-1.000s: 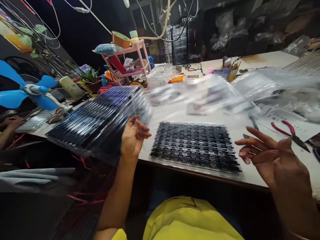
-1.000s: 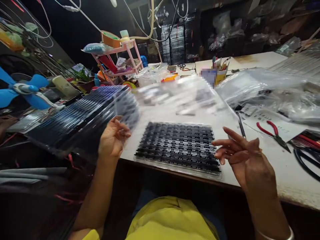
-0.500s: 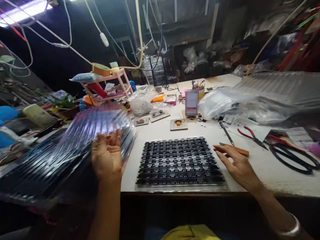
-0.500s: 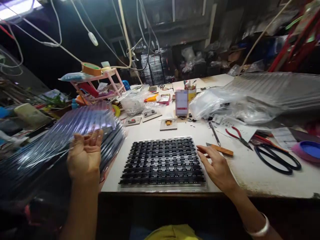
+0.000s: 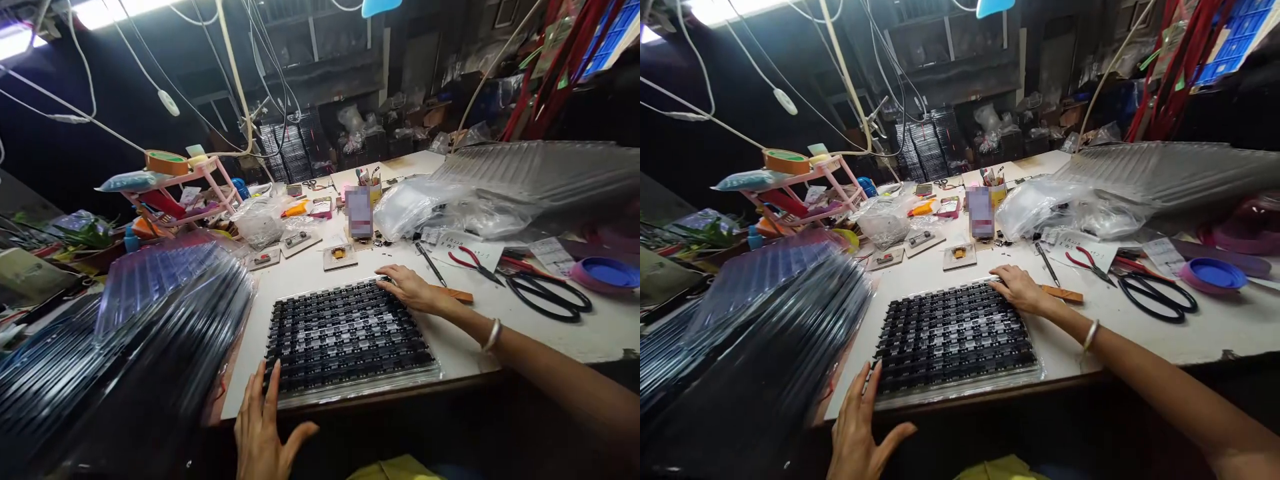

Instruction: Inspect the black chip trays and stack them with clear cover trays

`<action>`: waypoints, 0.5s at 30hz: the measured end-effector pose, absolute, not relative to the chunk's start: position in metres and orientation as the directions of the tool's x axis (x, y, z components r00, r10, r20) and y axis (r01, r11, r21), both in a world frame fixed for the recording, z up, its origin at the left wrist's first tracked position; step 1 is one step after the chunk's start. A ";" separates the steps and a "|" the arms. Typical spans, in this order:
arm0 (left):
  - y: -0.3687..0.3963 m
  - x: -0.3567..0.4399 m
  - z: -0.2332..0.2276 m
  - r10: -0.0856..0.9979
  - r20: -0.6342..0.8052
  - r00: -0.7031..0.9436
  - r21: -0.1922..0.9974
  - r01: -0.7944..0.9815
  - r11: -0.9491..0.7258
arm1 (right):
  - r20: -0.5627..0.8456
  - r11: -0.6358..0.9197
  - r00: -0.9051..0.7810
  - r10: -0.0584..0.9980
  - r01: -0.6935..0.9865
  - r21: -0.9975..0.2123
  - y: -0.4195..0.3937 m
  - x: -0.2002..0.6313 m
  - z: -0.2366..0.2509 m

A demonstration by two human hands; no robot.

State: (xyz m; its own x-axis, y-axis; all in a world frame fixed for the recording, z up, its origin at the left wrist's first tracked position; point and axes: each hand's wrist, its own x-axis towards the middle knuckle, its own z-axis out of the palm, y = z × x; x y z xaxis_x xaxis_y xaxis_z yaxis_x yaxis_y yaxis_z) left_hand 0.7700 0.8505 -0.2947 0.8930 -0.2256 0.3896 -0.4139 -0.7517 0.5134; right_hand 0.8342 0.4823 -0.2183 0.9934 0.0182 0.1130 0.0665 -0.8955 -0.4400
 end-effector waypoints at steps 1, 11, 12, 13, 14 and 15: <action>0.853 0.772 -0.300 -0.225 0.377 0.898 0.499 -0.402 -0.768 | 0.094 -0.890 0.995 0.032 0.071 -0.449 0.481 0.840 -0.220; 0.855 0.830 -0.284 0.028 0.240 0.970 0.642 -0.137 -0.755 | 0.012 -0.881 0.999 -0.035 -0.025 -0.473 0.481 0.800 -0.210; 0.853 0.832 -0.282 0.028 0.151 0.988 0.737 -0.094 -0.669 | -0.015 -0.875 0.999 -0.043 -0.045 -0.482 0.487 0.786 -0.206; 0.851 0.834 -0.281 -0.002 0.059 0.998 0.826 -0.050 -0.562 | -0.052 -0.861 0.998 -0.040 -0.061 -0.505 0.495 0.772 -0.202; 0.848 0.835 -0.279 -0.041 -0.015 0.999 0.889 -0.006 -0.458 | -0.102 -0.833 0.995 -0.024 -0.076 -0.548 0.504 0.758 -0.198; 0.846 0.837 -0.277 -0.073 -0.064 0.995 0.924 0.031 -0.381 | -0.153 -0.796 0.988 0.010 -0.085 -0.600 0.514 0.744 -0.194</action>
State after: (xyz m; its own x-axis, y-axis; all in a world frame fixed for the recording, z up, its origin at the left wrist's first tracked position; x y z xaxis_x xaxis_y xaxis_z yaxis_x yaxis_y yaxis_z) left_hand 0.8370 0.8462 -0.2774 0.9952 -0.0735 -0.0640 0.0313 -0.3812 0.9240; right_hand 0.7443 0.5138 -0.1945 0.9881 0.0104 -0.1532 -0.0846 -0.7957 -0.5998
